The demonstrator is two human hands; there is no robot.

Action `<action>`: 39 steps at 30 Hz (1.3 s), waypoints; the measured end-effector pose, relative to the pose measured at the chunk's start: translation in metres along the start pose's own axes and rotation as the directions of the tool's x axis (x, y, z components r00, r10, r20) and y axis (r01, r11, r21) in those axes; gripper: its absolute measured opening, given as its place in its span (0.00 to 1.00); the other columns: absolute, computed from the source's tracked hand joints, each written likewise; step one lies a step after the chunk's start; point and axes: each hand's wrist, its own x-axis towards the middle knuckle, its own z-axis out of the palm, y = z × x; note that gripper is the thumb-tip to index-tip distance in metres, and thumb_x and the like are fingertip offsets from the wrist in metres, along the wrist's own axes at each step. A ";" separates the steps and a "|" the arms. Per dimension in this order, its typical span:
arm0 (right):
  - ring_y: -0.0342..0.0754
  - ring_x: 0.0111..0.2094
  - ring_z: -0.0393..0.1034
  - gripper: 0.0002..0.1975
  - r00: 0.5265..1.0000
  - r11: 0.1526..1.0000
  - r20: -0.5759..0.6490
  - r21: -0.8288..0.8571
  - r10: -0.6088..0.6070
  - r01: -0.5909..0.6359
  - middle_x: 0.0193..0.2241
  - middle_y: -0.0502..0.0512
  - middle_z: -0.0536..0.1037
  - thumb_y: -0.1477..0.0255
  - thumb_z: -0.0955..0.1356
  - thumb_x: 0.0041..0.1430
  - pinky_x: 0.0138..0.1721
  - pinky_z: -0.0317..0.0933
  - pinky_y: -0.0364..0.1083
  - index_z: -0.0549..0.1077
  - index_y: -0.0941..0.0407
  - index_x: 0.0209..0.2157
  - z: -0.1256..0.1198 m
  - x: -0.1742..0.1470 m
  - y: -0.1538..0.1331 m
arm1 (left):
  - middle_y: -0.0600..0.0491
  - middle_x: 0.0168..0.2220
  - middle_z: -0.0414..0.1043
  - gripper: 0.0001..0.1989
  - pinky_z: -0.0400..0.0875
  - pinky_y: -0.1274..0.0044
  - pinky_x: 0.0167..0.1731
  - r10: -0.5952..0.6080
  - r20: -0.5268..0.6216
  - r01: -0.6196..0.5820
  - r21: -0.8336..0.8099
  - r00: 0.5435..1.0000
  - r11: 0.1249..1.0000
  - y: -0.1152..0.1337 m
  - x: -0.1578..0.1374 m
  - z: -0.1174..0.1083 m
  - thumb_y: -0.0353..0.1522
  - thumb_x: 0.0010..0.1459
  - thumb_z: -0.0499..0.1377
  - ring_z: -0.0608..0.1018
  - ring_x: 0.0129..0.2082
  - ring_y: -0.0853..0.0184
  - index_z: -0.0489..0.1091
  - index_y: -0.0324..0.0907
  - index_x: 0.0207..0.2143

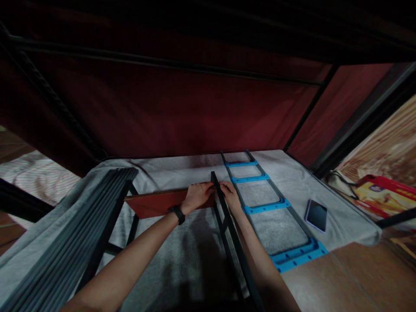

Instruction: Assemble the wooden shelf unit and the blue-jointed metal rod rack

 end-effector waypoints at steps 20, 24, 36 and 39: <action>0.49 0.31 0.68 0.18 1.000 0.997 0.000 -0.073 0.019 -0.019 0.26 0.51 0.73 0.52 0.62 0.59 0.36 0.63 0.48 0.70 0.52 0.29 -0.003 -0.004 -0.004 | 0.50 0.48 0.79 0.18 0.69 0.71 0.44 -0.011 0.002 0.011 -0.002 1.000 1.000 0.002 0.000 0.000 0.39 0.67 0.50 0.80 0.46 0.58 0.71 0.51 0.55; 0.49 0.32 0.67 0.17 1.000 0.999 0.001 -0.051 -0.005 0.005 0.26 0.51 0.72 0.53 0.64 0.57 0.37 0.64 0.47 0.70 0.52 0.29 -0.003 -0.005 -0.005 | 0.50 0.47 0.79 0.18 0.69 0.71 0.44 -0.015 0.000 0.015 0.004 1.000 1.000 0.003 -0.001 -0.001 0.39 0.67 0.49 0.80 0.45 0.58 0.71 0.51 0.54; 0.48 0.31 0.65 0.15 0.999 0.997 0.035 -0.075 -0.018 0.021 0.26 0.50 0.69 0.54 0.63 0.57 0.37 0.61 0.47 0.67 0.51 0.27 -0.004 0.001 -0.004 | 0.50 0.47 0.79 0.18 0.70 0.72 0.44 0.054 -0.041 -0.053 0.018 0.998 0.998 -0.002 -0.001 0.005 0.37 0.68 0.48 0.80 0.45 0.59 0.70 0.49 0.55; 0.48 0.30 0.64 0.17 0.999 0.996 0.036 -0.089 -0.008 0.012 0.25 0.49 0.69 0.54 0.63 0.58 0.36 0.61 0.47 0.67 0.52 0.26 -0.004 0.002 -0.002 | 0.50 0.48 0.78 0.18 0.70 0.72 0.43 0.090 -0.060 -0.089 0.015 0.994 0.996 -0.004 -0.002 0.007 0.36 0.68 0.48 0.80 0.45 0.59 0.69 0.48 0.55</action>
